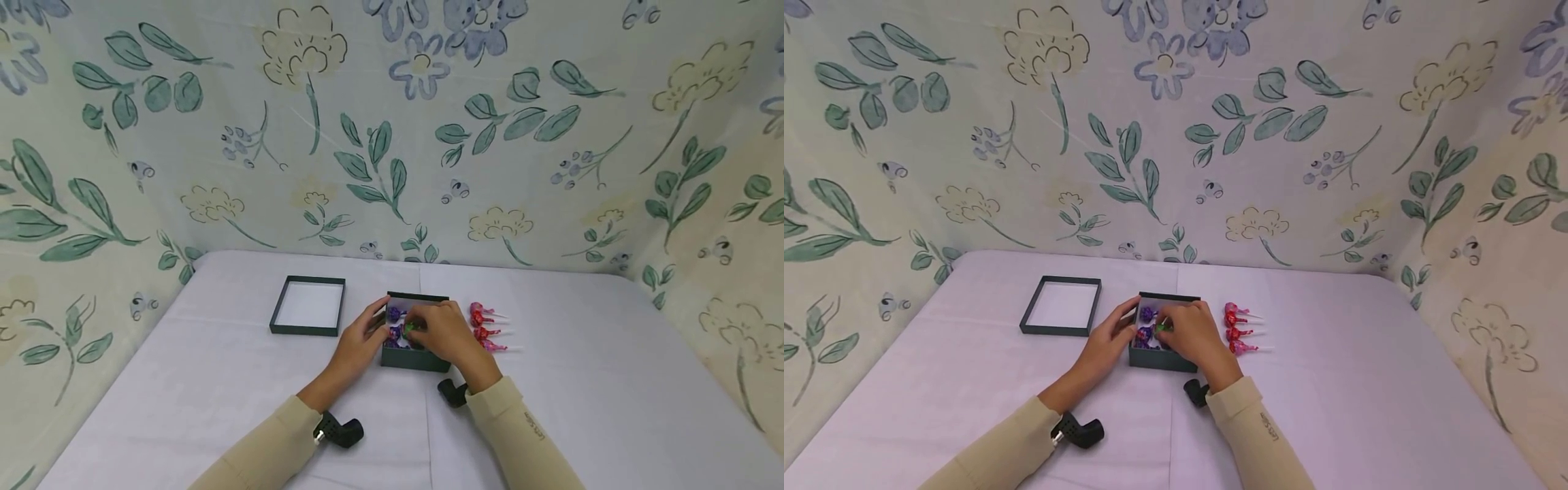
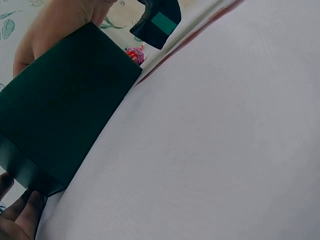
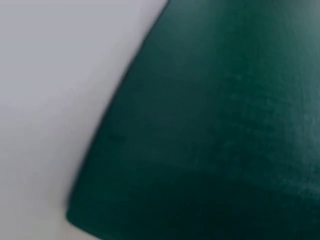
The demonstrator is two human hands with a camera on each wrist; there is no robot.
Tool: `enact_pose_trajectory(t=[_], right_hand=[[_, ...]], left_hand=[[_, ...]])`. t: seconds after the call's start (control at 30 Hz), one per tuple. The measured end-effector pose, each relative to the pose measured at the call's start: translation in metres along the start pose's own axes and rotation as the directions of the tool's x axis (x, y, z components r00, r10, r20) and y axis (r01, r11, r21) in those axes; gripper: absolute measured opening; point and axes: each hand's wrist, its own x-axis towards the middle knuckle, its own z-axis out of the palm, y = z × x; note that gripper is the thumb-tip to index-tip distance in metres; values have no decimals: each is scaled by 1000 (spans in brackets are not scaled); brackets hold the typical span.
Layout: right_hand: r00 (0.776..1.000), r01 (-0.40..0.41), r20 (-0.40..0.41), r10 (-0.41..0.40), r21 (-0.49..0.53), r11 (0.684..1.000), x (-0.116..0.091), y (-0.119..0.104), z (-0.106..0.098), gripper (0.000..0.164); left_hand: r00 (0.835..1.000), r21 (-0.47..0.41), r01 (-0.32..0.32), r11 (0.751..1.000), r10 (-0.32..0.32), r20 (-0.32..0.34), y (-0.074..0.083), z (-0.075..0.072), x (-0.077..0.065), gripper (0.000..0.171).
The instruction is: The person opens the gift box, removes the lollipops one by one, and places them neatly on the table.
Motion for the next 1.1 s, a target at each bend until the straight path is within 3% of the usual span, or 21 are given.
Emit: enact_pose_trajectory(t=[0.6, 0.83, 0.93, 1.1], right_hand=[[999, 33, 2, -33, 35, 999, 2, -3, 2, 10], [998, 62, -21, -62, 28, 998, -1, -2, 4, 20], [996, 83, -36, -82, 11, 997, 0, -1, 4, 22], [993, 95, -63, -95, 0, 995, 0, -1, 0, 24]], left_hand=[[1000, -6, -17, 1000, 17, -5, -2, -3, -1, 51], [999, -2, -28, 1000, 28, 29, 28, -8, -14, 50], [999, -3, -33, 999, 33, 38, 28, -8, -13, 50], [998, -15, -50, 999, 50, 34, 7, -3, -4, 52]])
